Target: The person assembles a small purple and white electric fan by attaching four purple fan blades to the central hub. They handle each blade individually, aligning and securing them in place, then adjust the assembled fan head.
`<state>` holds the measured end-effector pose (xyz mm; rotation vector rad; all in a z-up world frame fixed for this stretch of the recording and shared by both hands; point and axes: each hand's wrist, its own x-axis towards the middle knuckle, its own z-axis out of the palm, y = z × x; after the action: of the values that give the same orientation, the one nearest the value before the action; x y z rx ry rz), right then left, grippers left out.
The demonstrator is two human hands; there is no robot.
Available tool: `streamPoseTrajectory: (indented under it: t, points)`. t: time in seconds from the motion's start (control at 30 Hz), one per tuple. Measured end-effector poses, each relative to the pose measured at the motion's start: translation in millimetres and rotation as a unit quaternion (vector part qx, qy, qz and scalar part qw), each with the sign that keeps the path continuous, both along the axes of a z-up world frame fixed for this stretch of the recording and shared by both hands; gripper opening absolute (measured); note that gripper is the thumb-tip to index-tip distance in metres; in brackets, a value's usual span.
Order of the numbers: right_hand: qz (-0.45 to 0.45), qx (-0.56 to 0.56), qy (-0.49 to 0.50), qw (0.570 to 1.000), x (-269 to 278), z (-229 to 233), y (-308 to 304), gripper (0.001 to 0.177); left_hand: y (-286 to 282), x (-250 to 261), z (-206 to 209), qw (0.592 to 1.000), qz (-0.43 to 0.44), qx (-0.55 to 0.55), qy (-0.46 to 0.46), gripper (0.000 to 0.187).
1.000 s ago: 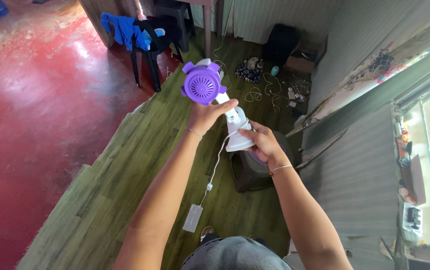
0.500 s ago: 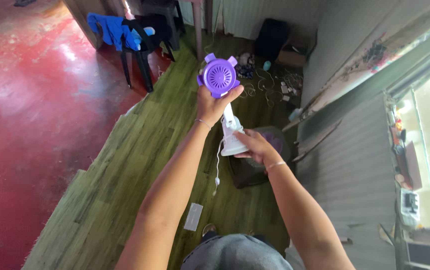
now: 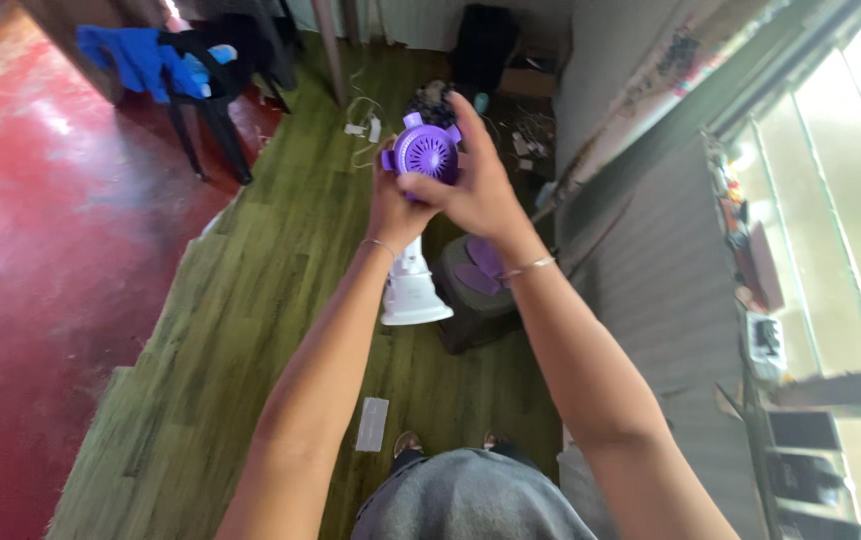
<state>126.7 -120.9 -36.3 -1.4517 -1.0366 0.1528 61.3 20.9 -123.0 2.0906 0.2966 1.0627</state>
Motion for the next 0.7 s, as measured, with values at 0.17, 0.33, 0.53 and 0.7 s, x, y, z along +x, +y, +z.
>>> streamPoseTrajectory:
  t: [0.17,0.33,0.53,0.7]
  points:
    - [-0.147,-0.106,-0.123,0.976,-21,21,-1,0.114,-4,22,-17,0.995,-0.022,0.058,0.075,0.102]
    - [-0.090,0.012,0.005,0.996,-7,17,-1,0.075,-9,5,5,0.992,-0.028,0.118,0.036,0.127]
    - [-0.012,0.053,0.151,0.987,16,15,-17,0.064,-28,-4,30,0.963,-0.142,-0.225,-0.030,0.122]
    - [0.045,0.108,0.236,0.965,23,23,-30,0.057,-38,4,38,0.974,-0.099,-0.199,-0.050,0.118]
